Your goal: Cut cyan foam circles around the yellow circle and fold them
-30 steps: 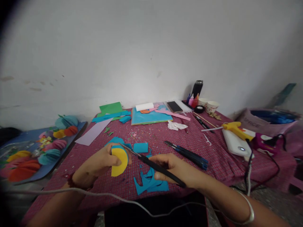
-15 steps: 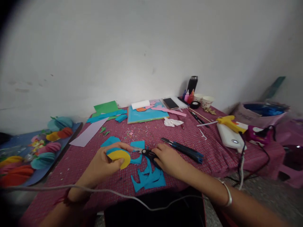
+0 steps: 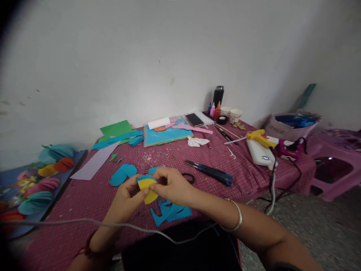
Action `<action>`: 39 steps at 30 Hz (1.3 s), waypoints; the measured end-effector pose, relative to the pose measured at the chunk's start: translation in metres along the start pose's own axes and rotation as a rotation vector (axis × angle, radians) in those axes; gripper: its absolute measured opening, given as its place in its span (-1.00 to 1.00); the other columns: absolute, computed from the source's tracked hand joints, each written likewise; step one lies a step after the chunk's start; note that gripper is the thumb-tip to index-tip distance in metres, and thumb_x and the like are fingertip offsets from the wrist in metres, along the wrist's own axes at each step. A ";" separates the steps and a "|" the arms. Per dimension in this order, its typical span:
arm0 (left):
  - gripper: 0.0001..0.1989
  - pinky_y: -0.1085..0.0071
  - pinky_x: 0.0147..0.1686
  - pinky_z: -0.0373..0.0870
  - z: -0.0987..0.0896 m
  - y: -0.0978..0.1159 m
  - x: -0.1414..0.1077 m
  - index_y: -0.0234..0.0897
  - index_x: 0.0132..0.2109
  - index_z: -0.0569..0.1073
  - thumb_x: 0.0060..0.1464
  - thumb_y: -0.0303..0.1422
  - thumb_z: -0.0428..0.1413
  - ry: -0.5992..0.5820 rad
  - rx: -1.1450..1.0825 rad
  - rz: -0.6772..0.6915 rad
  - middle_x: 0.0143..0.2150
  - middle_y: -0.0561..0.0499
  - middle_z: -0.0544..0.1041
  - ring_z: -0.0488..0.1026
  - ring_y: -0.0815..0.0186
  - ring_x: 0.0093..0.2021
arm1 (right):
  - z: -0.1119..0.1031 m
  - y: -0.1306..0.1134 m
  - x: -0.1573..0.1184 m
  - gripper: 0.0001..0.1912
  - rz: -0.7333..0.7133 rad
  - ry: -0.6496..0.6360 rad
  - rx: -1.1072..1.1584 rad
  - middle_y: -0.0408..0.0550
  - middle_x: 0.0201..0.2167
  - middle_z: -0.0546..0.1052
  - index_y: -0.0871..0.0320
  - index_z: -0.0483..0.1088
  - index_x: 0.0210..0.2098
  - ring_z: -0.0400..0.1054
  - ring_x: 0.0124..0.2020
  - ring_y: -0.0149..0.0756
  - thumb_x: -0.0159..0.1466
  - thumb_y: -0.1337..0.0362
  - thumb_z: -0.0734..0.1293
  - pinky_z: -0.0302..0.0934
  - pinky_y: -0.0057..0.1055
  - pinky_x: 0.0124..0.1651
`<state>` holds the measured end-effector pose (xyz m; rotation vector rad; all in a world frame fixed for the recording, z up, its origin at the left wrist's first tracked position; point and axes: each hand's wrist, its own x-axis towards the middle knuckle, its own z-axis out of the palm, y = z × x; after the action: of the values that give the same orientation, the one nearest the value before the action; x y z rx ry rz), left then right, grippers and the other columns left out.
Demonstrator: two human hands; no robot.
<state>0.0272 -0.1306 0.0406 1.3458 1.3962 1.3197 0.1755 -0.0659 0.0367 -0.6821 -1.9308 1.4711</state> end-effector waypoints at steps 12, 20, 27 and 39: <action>-0.86 0.48 -0.41 0.39 0.021 -0.027 0.003 -0.33 -0.41 0.49 -0.12 -0.34 0.25 0.233 -0.499 -0.066 -0.46 0.04 0.53 0.43 0.41 -0.47 | 0.010 0.014 0.011 -0.76 0.047 0.064 0.187 -0.26 -0.59 0.19 0.17 0.17 -0.52 0.06 -0.57 -0.49 0.12 0.19 0.31 0.00 -0.51 -0.49; -0.79 0.57 -0.64 0.28 0.009 -0.007 0.005 -0.34 -0.56 0.40 -0.34 -0.38 0.30 0.432 -0.588 -0.156 -0.63 0.12 0.46 0.34 0.47 -0.66 | -0.026 0.028 -0.007 -0.87 -0.126 -0.100 -0.508 -0.07 -0.34 0.39 0.19 0.34 -0.24 0.26 -0.31 -0.30 0.20 0.31 0.28 0.16 -0.35 -0.22; -0.79 0.56 -0.65 0.31 -0.003 -0.002 0.002 -0.32 -0.56 0.37 -0.34 -0.41 0.28 0.478 -0.594 -0.146 -0.62 0.13 0.46 0.36 0.46 -0.66 | -0.052 0.050 -0.028 -0.62 -0.086 -0.174 -0.911 0.06 -0.10 0.38 0.17 0.33 0.00 0.28 -0.08 -0.16 0.18 0.39 0.27 0.17 -0.24 0.00; -0.81 0.58 -0.59 0.33 -0.008 0.001 0.001 -0.33 -0.52 0.46 -0.34 -0.39 0.32 0.437 -0.664 -0.132 -0.58 0.11 0.50 0.40 0.46 -0.61 | -0.068 0.054 -0.012 -0.62 0.100 -0.134 -0.388 -0.01 -0.26 0.48 0.17 0.31 -0.05 0.37 -0.30 -0.28 0.12 0.33 0.32 0.21 -0.39 -0.28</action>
<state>0.0190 -0.1307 0.0429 0.5352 1.1250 1.8396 0.2350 -0.0169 -0.0042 -0.8794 -2.3481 1.2350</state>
